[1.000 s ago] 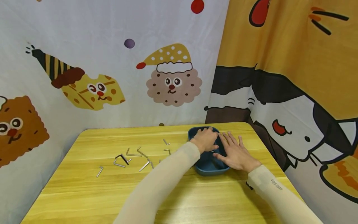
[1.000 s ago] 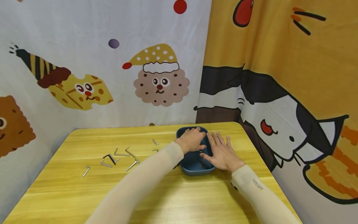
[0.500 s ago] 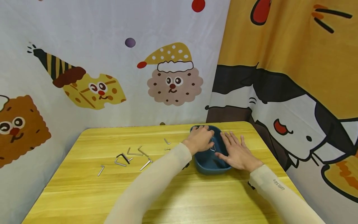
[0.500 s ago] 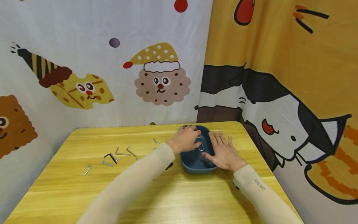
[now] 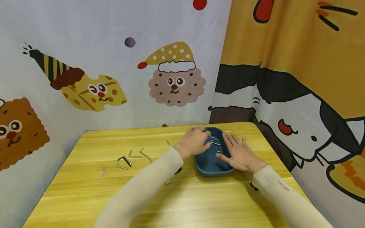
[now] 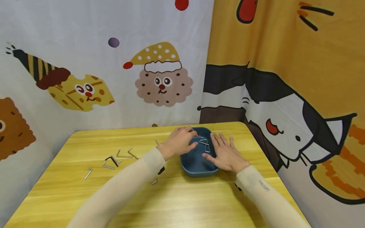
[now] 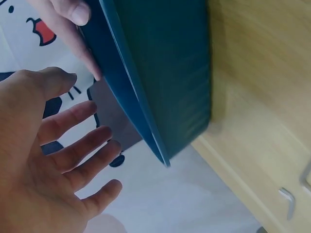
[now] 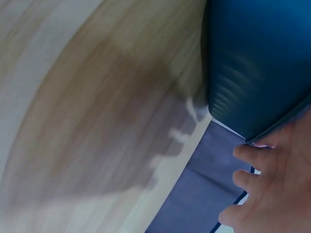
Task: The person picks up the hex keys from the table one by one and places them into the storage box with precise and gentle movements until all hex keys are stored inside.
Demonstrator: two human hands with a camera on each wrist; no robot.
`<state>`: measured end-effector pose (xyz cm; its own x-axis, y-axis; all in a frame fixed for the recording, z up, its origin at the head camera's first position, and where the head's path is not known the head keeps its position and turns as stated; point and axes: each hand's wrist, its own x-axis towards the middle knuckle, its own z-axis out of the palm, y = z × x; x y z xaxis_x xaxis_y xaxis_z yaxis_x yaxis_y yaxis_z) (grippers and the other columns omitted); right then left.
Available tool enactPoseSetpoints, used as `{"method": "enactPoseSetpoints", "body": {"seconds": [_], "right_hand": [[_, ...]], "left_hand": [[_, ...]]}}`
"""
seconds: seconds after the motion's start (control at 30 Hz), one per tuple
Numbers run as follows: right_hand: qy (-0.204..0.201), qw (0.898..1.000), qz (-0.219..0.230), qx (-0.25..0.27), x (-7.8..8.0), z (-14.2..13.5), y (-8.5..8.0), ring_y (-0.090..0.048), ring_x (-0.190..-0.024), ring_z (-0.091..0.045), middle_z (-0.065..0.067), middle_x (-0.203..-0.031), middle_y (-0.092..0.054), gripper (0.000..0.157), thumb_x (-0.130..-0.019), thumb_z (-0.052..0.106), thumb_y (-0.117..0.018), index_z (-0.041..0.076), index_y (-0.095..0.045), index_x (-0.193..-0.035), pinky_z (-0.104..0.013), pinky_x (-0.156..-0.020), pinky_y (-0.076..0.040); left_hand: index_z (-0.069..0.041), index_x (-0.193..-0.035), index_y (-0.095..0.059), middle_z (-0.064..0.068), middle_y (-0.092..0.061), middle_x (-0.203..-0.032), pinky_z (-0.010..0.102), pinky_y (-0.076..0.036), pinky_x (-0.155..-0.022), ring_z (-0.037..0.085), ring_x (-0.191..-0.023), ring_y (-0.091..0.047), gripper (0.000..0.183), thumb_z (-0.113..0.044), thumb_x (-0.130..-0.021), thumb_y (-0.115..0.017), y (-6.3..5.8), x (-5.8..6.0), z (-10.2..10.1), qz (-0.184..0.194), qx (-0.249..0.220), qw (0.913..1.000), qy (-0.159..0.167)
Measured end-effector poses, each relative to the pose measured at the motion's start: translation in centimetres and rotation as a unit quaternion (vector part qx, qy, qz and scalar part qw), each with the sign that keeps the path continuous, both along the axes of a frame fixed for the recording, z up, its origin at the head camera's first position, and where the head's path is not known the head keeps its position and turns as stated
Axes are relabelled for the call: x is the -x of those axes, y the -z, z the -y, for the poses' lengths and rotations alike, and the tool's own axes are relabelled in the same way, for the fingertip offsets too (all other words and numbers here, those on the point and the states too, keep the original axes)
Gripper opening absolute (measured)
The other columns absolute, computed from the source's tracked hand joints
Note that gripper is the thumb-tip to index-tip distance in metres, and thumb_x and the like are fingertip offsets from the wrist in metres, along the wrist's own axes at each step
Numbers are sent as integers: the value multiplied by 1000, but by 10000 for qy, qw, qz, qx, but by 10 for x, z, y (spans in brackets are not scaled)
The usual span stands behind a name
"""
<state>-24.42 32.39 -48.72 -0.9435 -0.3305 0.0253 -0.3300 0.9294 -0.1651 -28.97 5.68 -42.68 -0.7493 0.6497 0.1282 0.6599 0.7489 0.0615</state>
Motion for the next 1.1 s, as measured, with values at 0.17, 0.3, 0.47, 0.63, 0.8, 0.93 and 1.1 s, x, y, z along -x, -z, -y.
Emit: {"method": "enactPoseSetpoints", "body": {"seconds": [0.17, 0.3, 0.47, 0.63, 0.8, 0.93, 1.1], "right_hand": [[26, 9999, 66, 157, -1, 2, -1, -19, -181, -54, -24, -193, -27, 109, -113, 78, -53, 3, -22, -186, -88, -139, -6], [80, 9994, 115, 306, -1, 2, -1, -17, -181, -53, -25, -193, -26, 110, -113, 78, -54, 4, -20, -186, -88, -140, -5], [63, 9992, 156, 358, -2, 2, -2, -17, -181, -53, -23, -194, -23, 109, -113, 77, -55, 4, -19, -186, -87, -140, -4], [2, 9993, 178, 340, -4, 1, -2, -17, -181, -53, -21, -195, -20, 109, -114, 76, -55, 4, -19, -186, -87, -140, -4], [-49, 9994, 168, 314, -5, 0, -2, -17, -181, -53, -21, -196, -18, 110, -113, 75, -57, 3, -19, -186, -87, -140, -5], [-51, 9995, 168, 258, -6, 0, -1, -17, -181, -53, -21, -196, -18, 111, -113, 77, -57, 3, -18, -186, -86, -141, -6], [-58, 9996, 87, 253, -5, 1, 0, -18, -181, -52, -21, -196, -18, 111, -113, 77, -57, 3, -18, -186, -86, -141, -7]], "left_hand": [[-21, -149, -77, 4, -75, -150, 58, -58, -126, 27, -139, -74, 40, -46, -118, -69, 1, 4, 23, 51, -363, 9993, -48], [-18, -148, -78, 5, -76, -149, 60, -58, -124, 28, -134, -76, 39, -41, -118, -71, 4, 8, 50, 120, -653, 9977, -111], [-16, -148, -77, 5, -76, -150, 61, -59, -122, 29, -134, -75, 38, -38, -117, -72, 12, 10, 85, 227, -664, 9970, -328], [-14, -146, -78, 12, -75, -150, 66, -61, -117, 36, -131, -77, 37, -35, -116, -75, 22, 2, 112, 330, -655, 9967, -362], [-13, -146, -79, 14, -76, -146, 67, -62, -114, 39, -127, -77, 38, -34, -114, -78, 33, -9, 130, 309, -577, 9974, -309], [-14, -145, -79, 13, -77, -146, 65, -64, -112, 38, -128, -77, 39, -37, -114, -79, 43, -16, 141, 302, -449, 9980, -325], [-14, -144, -79, 13, -76, -148, 65, -64, -112, 36, -129, -76, 42, -40, -111, -82, 53, -22, 150, 370, -372, 9981, -313]]}}
